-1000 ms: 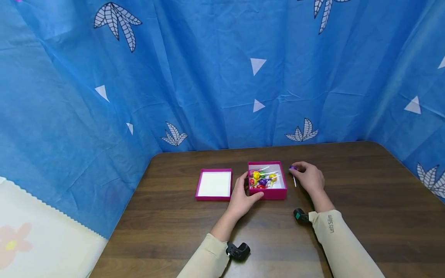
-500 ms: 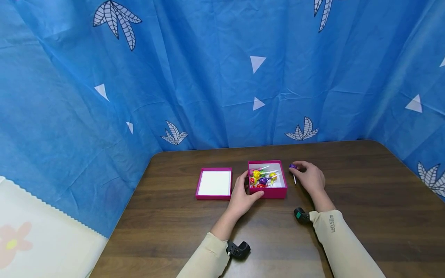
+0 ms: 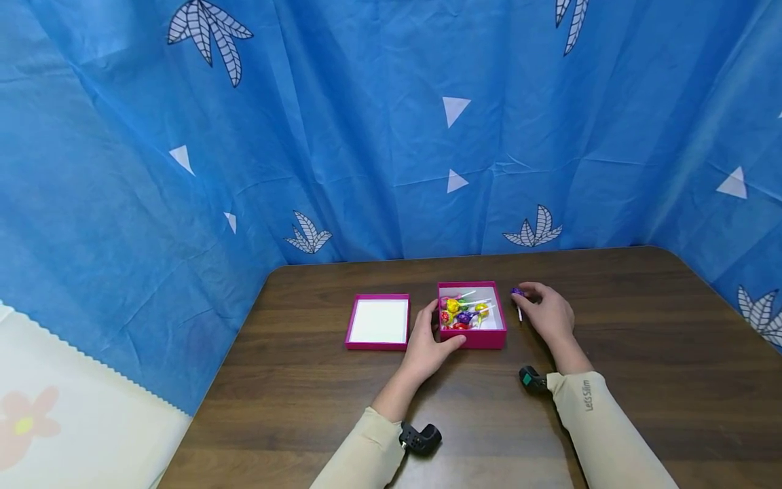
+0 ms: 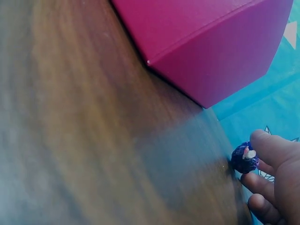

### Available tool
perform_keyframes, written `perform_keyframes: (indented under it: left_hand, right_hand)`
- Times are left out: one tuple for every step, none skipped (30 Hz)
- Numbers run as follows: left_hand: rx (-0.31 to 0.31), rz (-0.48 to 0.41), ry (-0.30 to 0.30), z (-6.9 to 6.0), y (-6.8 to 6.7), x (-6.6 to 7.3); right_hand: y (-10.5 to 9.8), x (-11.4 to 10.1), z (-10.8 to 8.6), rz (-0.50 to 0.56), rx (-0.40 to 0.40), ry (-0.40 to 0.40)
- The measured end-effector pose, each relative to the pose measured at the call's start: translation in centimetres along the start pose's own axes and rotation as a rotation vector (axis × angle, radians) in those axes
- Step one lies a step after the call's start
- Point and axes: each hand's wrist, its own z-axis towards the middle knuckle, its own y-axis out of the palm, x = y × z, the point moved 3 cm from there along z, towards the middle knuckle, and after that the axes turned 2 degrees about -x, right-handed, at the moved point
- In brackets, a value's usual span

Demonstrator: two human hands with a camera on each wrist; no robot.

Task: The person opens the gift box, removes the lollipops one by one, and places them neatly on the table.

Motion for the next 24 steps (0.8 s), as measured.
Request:
perform_keyframes:
  left_hand:
    - [0.0,0.0,-0.001,0.0,0.0,0.0]
    - [0.001,0.001,-0.002,0.0,-0.1,0.1]
    - [0.002,0.0,-0.003,0.0,-0.1,0.1]
    - [0.002,-0.002,-0.003,0.0,-0.1,0.1]
    - [0.002,-0.002,-0.001,0.0,-0.1,0.2]
    - [0.001,-0.004,0.0,0.0,-0.1,0.2]
    - [0.001,-0.005,0.0,0.0,-0.1,0.2]
    - [0.0,-0.005,-0.001,0.0,-0.1,0.1]
    - [-0.001,-0.007,0.0,0.0,-0.1,0.1]
    - [-0.002,-0.005,0.0,0.0,0.0,0.1]
    - [-0.003,-0.005,-0.001,-0.1,0.0,0.0]
    - [-0.004,-0.005,-0.002,-0.1,0.0,0.0]
    - [-0.004,-0.004,-0.004,-0.1,0.0,-0.1]
    - [-0.004,-0.006,-0.005,-0.1,0.0,-0.1]
    - [-0.004,-0.008,-0.005,-0.1,0.0,0.0]
    - [-0.003,-0.01,-0.005,-0.1,0.0,0.0]
    - [-0.002,-0.012,-0.007,-0.1,0.0,0.0]
    - [-0.002,-0.013,-0.007,-0.1,0.0,0.1]
    - [-0.002,-0.014,-0.007,-0.1,-0.1,0.1]
    - [-0.002,-0.014,-0.007,0.0,-0.1,0.1]
    - [-0.002,-0.014,-0.006,0.0,-0.1,0.1]
    - [-0.003,-0.012,-0.006,0.0,-0.2,0.2]
    - [-0.003,-0.011,-0.006,0.0,-0.2,0.2]
    - [-0.004,-0.008,-0.006,0.0,-0.2,0.2]
  right_hand:
    - [0.0,0.0,0.0,-0.002,0.003,-0.004]
    - [0.0,0.0,0.0,-0.001,0.005,-0.01]
    - [0.0,0.0,0.0,0.001,0.007,-0.014]
    - [0.0,0.0,-0.1,0.005,0.01,-0.017]
    - [-0.1,0.0,-0.1,0.01,0.014,-0.018]
    - [-0.1,0.0,-0.1,0.015,0.017,-0.018]
    - [-0.1,0.0,-0.2,0.02,0.021,-0.018]
    - [-0.1,0.0,-0.2,0.023,0.024,-0.017]
    - [-0.1,0.1,-0.3,0.027,0.027,-0.014]
    - [-0.1,0.1,-0.3,0.037,0.033,-0.011]
    - [-0.1,0.2,-0.4,0.046,0.037,-0.01]
    - [-0.1,0.3,-0.4,0.058,0.04,-0.009]
    - [-0.1,0.3,-0.5,0.073,0.045,-0.009]
    - [-0.2,0.3,-0.5,0.09,0.05,-0.007]
    - [-0.2,0.3,-0.5,0.117,0.058,-0.006]
    - [-0.3,0.3,-0.5,0.147,0.067,-0.002]
    - [-0.3,0.1,-0.5,0.176,0.074,0.004]
    - [-0.4,0.0,-0.5,0.213,0.084,0.014]
    - [-0.5,-0.2,-0.4,0.249,0.098,0.022]
    - [-0.6,-0.5,-0.4,0.286,0.113,0.026]
    - [-0.7,-0.8,-0.4,0.315,0.127,0.028]
    - [-0.8,-1.2,-0.4,0.333,0.137,0.029]
    - [-0.8,-1.5,-0.5,0.343,0.14,0.023]
    - [-0.9,-1.9,-0.5,0.346,0.142,0.011]
